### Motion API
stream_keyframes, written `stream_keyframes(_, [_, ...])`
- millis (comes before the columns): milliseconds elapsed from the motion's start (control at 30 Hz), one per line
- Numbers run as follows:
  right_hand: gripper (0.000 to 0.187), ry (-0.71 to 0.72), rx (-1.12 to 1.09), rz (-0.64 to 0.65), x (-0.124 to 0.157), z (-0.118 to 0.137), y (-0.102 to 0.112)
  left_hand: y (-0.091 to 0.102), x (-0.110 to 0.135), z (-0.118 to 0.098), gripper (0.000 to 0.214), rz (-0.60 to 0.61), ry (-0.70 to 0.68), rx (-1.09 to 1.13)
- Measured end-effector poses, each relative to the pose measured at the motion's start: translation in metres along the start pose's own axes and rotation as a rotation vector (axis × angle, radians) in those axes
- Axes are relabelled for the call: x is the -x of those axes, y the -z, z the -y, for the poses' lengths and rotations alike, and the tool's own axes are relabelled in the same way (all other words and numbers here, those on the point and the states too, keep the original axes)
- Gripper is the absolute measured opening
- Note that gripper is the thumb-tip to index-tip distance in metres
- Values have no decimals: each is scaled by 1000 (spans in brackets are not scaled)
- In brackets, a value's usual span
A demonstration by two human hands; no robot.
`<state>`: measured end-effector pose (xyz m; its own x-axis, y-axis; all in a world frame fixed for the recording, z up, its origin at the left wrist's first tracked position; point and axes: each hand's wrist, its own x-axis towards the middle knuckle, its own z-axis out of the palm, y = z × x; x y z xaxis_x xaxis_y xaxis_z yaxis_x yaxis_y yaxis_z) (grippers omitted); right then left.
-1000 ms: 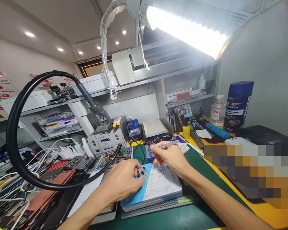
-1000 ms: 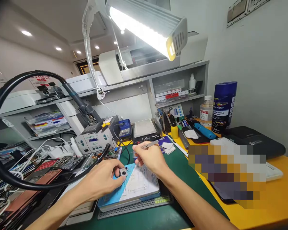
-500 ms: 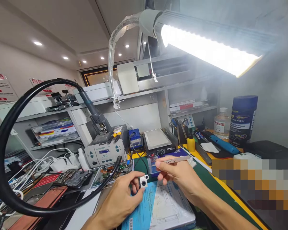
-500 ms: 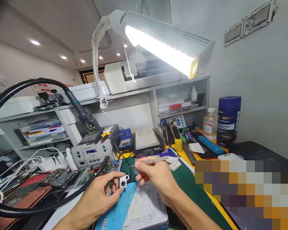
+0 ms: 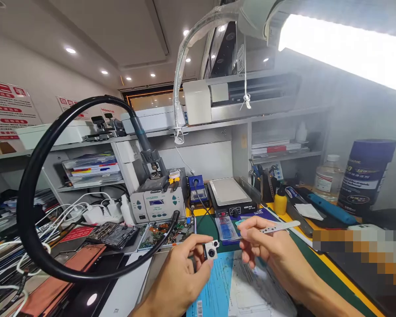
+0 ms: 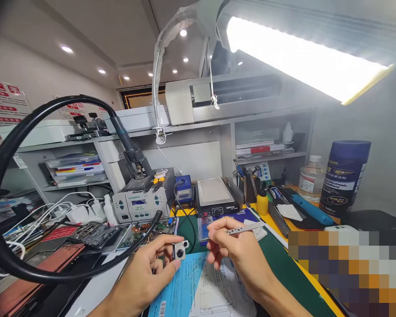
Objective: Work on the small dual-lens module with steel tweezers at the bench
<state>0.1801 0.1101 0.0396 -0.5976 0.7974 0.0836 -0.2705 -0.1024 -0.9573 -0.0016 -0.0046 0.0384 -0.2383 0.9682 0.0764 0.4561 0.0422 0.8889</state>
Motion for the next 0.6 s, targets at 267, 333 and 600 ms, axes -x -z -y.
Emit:
stream_keyframes(267, [33,21,173,76,15,5,-11,-8,8,-1,33,-29,-50,74])
stream_keyframes(333, [34,50,227,52,19,5,-14,-10,10,-2,32,-32,-18,131])
stream_keyframes(600, [22,80,329,51,29,0,-17,-18,11,-3,35,44,100,211])
